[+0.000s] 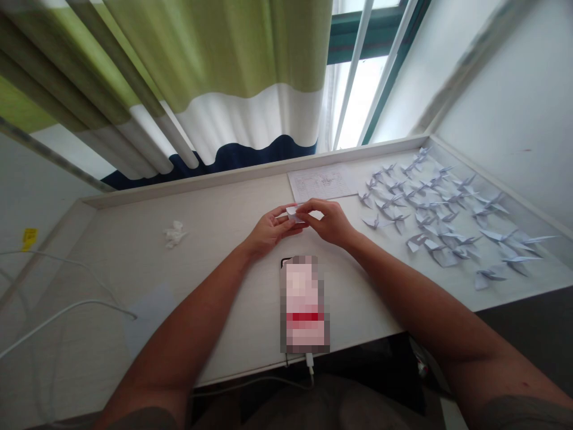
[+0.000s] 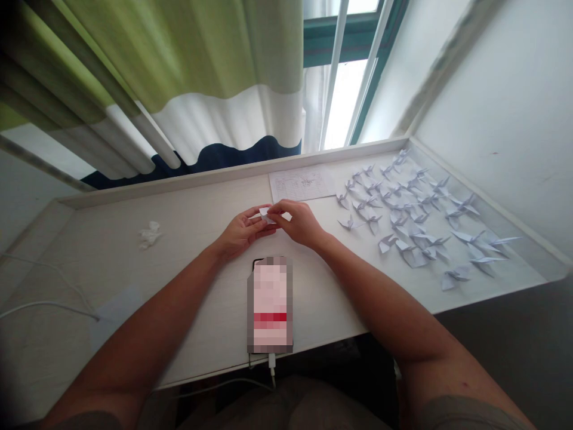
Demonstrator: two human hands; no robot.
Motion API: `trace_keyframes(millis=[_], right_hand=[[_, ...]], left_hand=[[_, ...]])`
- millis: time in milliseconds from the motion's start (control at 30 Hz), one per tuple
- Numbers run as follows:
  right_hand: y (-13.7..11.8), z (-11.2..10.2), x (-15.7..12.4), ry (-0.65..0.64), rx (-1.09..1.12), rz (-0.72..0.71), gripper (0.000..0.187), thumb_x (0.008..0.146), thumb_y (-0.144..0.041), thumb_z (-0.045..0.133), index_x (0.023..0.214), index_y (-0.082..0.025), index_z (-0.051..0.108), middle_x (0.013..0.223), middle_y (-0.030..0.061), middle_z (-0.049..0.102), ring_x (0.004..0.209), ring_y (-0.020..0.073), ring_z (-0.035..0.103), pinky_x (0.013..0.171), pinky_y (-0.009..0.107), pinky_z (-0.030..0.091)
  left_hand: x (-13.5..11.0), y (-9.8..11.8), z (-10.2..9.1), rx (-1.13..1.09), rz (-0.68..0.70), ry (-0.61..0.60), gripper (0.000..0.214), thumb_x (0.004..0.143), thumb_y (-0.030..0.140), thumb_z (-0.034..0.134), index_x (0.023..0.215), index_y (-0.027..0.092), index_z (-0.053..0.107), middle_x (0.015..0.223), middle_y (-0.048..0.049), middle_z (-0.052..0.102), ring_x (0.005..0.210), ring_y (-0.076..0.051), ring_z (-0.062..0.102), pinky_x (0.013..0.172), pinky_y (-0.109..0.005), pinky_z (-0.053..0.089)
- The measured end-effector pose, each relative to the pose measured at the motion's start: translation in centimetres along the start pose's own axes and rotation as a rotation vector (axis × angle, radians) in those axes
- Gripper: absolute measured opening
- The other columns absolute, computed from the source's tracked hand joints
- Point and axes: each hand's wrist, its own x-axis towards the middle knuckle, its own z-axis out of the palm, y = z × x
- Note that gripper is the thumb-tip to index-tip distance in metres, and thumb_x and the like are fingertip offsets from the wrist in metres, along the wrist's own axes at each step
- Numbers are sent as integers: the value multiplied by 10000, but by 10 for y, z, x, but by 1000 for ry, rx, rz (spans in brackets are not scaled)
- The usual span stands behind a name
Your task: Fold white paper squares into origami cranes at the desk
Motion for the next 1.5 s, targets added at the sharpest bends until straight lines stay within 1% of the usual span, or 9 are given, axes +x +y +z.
trace_keyframes(millis=[133,367,567,767,900,1033,1200,1333,1500], right_hand=[[-5,3,0,79,93,163,148,969,-342,687,916,-215,742,905,56,816,831,218,754,801,385,615],[-8,8,-2,137,62,85,125,958,-327,667,936,-212,711,875,47,782,792,194,726,767,360,614],[-2,8,2,-24,60,159,134,881,-322,739,863,-195,698,852,41,757,739,181,671,709,331,583],[2,10,3,-27,100,264,142,863,-279,709,757,-192,672,750,20,732,701,172,644,716,325,543],[5,9,3,-109,80,291,218,849,-356,728,724,-184,683,684,3,675,655,157,583,653,298,478],[12,11,3,-172,-60,275,175,866,-302,697,747,-179,729,685,13,687,672,165,578,666,303,426],[21,16,4,-182,-237,217,103,852,-242,710,770,-188,739,768,42,729,791,206,608,765,335,416],[23,19,4,-156,-291,249,159,870,-285,742,742,-193,729,794,53,731,837,223,610,797,351,408],[26,14,2,-129,-255,281,72,822,-262,779,827,-196,752,839,51,741,875,239,613,820,360,425]], left_hand=[[3,-3,4,47,0,88,490,762,216,927,1196,163,707,1049,-96,830,991,-275,826,1041,-497,614],[4,-8,13,165,33,211,511,727,473,969,966,153,650,893,-87,812,808,-260,821,762,-387,671],[4,-10,17,217,85,275,499,727,510,949,917,156,653,819,-58,791,716,-218,779,690,-367,672],[2,-9,18,410,140,318,315,815,445,866,868,169,724,785,-36,762,667,-174,703,618,-292,599],[1,-5,11,782,215,378,147,869,317,761,789,194,761,777,-27,743,701,-176,642,732,-317,560],[7,-9,-1,1105,300,328,86,831,244,750,747,226,756,892,-62,776,983,-271,647,1000,-424,519],[6,-9,-2,1248,386,386,159,853,269,757,1003,216,760,1080,-90,766,1078,-292,605,1041,-458,493],[-5,7,10,1467,519,154,172,953,269,639,1015,213,790,1151,-111,765,1165,-313,584,1049,-479,459],[-12,19,15,1671,501,-126,220,953,274,628,1034,230,828,1099,-123,805,1180,-346,604,1042,-527,413]])
